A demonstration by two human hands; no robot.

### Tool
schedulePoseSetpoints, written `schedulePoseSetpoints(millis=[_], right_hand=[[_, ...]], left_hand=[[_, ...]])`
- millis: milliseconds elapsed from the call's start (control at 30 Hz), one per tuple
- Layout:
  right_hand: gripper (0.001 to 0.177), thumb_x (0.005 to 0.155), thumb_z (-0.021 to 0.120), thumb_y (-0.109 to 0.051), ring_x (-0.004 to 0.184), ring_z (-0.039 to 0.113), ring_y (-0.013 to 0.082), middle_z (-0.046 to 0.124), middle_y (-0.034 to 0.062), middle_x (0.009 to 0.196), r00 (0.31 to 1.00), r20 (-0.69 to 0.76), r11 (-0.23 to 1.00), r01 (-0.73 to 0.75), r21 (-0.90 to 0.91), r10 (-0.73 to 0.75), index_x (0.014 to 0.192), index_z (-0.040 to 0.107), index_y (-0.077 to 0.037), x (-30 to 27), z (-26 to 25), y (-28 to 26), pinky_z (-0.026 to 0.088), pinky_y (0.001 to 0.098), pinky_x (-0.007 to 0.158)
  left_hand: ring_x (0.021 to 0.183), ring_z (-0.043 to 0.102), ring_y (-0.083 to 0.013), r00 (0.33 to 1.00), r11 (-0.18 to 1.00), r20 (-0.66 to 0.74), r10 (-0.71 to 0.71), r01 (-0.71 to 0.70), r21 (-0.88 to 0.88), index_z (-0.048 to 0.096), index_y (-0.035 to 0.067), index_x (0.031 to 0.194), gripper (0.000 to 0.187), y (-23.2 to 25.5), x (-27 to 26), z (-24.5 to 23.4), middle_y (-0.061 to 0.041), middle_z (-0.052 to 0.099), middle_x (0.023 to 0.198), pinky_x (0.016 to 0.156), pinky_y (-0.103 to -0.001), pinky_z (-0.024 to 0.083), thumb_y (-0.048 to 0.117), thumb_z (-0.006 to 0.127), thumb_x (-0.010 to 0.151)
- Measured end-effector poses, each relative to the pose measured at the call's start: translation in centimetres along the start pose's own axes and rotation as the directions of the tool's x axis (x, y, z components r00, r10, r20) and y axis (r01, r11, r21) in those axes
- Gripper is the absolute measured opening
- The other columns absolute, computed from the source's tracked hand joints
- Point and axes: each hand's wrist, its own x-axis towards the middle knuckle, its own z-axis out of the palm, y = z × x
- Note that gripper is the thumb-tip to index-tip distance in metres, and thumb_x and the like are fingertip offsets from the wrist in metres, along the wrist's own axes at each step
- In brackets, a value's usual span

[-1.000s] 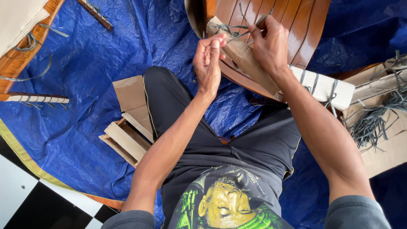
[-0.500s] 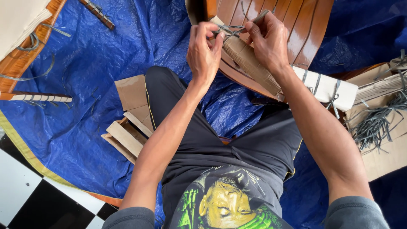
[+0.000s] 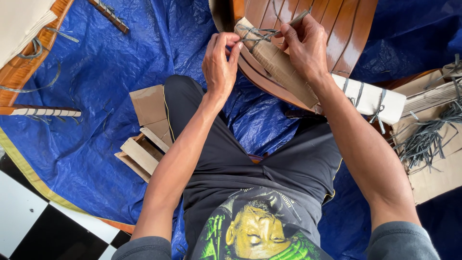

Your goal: Wrap cardboard strips around the wooden parts of a chair and secure them with plastic ties to prepare the furniture for transport.

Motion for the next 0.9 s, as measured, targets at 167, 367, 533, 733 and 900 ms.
schedulePoseSetpoints(millis=[167, 367, 533, 733, 900], right_hand=[[0.018, 0.108, 0.066, -0.014, 0.071, 0.068, 0.0094, 0.079, 0.0092, 0.091, 0.996, -0.026, 0.996, -0.085, -0.029, 0.084, 0.099, 0.065, 0.003, 0.2, 0.1, 0.3, 0.058, 0.0268, 0.063], [0.024, 0.105, 0.066, -0.018, 0.072, 0.073, 0.0147, 0.079, 0.0082, 0.084, 0.989, -0.064, 0.962, -0.143, -0.233, 0.131, 0.093, 0.067, 0.002, 0.7, 0.5, 2.2, 0.057, 0.0340, 0.066], [0.024, 0.104, 0.066, -0.020, 0.070, 0.073, 0.0178, 0.078, 0.0086, 0.079, 0.987, -0.083, 0.940, -0.155, -0.305, 0.136, 0.091, 0.070, -0.001, 2.3, 1.3, 2.6, 0.056, 0.0366, 0.067], [0.026, 0.104, 0.068, -0.019, 0.069, 0.072, 0.0157, 0.076, 0.0083, 0.077, 0.991, -0.127, 0.986, -0.052, -0.160, 0.032, 0.092, 0.067, 0.003, 2.5, 1.4, 0.7, 0.054, 0.0340, 0.063], [0.022, 0.102, 0.071, -0.020, 0.076, 0.069, 0.0095, 0.077, 0.0053, 0.085, 0.994, 0.077, 0.986, -0.071, -0.150, 0.083, 0.102, 0.076, 0.001, 0.2, 0.7, 0.2, 0.054, 0.0287, 0.069]], left_hand=[[0.088, 0.063, -0.0201, 0.992, 0.994, -0.077, 0.100, -0.102, -0.025, 0.062, 0.008, 0.103, 0.010, -0.1, -0.6, -0.4, -0.005, 0.066, 0.104, 0.073, -0.036, 0.053, 0.010, 0.071, 0.101], [0.109, 0.068, -0.0192, 0.999, 0.585, 0.042, 0.001, 0.033, -0.811, 0.052, 0.003, 0.109, 0.013, 0.8, -0.4, 0.7, -0.011, 0.069, 0.114, 0.098, -0.038, 0.055, 0.015, 0.055, 0.112], [0.083, 0.066, -0.0140, 0.941, 0.692, 0.317, -0.121, 0.309, -0.653, 0.052, 0.003, 0.105, 0.015, -1.3, -0.4, 1.0, -0.009, 0.072, 0.093, 0.069, -0.028, 0.050, 0.017, 0.055, 0.110], [0.086, 0.067, -0.0143, 0.969, 0.840, 0.242, 0.042, 0.097, -0.534, 0.056, 0.002, 0.102, 0.020, -2.6, 0.5, 0.6, -0.008, 0.074, 0.089, 0.082, -0.028, 0.054, 0.020, 0.060, 0.111], [0.086, 0.069, -0.0094, 0.964, 0.736, 0.265, -0.029, 0.200, -0.647, 0.055, 0.004, 0.104, 0.018, -2.7, -0.9, 1.5, -0.006, 0.072, 0.091, 0.076, -0.024, 0.054, 0.020, 0.059, 0.110]])
